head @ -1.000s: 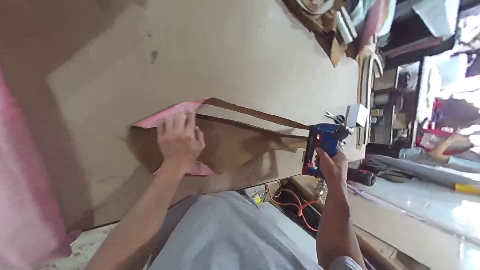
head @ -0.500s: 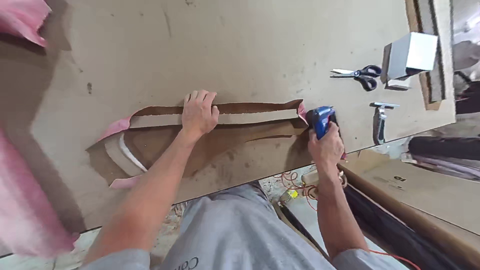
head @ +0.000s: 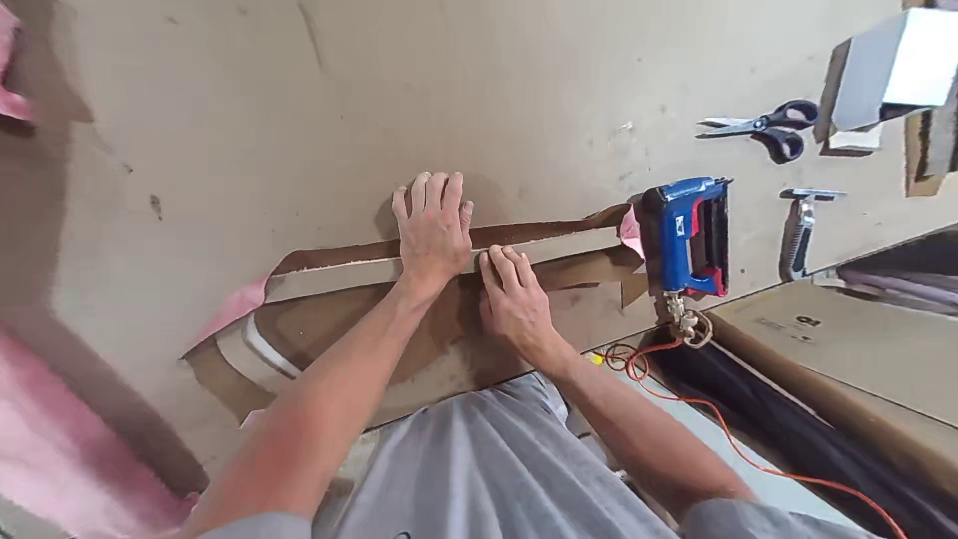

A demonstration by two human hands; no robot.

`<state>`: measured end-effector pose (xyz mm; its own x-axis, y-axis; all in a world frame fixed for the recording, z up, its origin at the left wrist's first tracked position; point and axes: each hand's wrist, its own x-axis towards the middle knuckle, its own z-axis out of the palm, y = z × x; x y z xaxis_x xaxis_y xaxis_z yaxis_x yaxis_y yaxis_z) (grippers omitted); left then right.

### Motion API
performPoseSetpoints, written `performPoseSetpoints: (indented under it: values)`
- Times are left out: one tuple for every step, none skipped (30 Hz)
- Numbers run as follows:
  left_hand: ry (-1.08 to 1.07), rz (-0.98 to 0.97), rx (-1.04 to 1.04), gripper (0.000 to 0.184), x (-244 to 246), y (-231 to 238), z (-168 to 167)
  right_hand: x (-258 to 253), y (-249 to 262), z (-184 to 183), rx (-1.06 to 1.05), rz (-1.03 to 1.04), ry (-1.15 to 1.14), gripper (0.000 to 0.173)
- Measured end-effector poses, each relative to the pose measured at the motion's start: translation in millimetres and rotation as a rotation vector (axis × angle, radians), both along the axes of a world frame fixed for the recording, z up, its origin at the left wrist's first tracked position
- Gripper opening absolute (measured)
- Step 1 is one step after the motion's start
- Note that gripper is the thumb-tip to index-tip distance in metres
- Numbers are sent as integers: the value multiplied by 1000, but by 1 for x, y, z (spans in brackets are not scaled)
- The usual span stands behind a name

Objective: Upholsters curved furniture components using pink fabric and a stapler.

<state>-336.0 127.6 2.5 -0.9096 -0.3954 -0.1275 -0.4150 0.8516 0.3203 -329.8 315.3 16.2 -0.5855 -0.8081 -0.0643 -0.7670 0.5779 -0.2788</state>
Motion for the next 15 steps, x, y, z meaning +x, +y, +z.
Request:
performPoseSetpoints:
  values:
    - [17,-18,-24,51,-1,1,-6,1,-1,-6,0,1,22,49]
    - [37,-36,-40,50,-7,0,-10,-3,-4,-12,5,0,51,52]
    - [42,-51,-25,49,-4,1,-11,0,-3,-13,31,8,58,56]
    - [38,-72,17,49,5,4,-8,9,0,-10,59,14,45,60]
    - [67,-96,51,49,4,0,-5,6,-2,-9,64,16,44,63]
    - [114,-120,80,49,2,-5,-3,1,-5,-7,61,12,36,64]
    - [132,-150,117,49,4,-7,0,0,-4,-3,72,3,7,65]
    - [118,-179,156,47,7,-11,3,0,-3,-1,83,-9,-21,66]
    - [63,-203,191,44,10,-14,8,1,-3,1,94,-16,-49,66]
    - [-7,-219,225,38,12,-17,15,0,-2,2,99,-18,-64,66]
    - [-60,-232,269,32,16,-17,21,2,0,3,109,-16,-74,66]
    - [-78,-245,308,25,18,-18,26,2,0,3,114,-11,-76,67]
    - [-71,-258,324,23,17,-19,30,-1,-1,4,115,-9,-70,69]
    - [-52,-274,341,23,20,-17,34,-1,0,5,125,-9,-74,71]
    - [-6,-291,340,23,22,-14,35,-1,0,5,127,-12,-74,73]
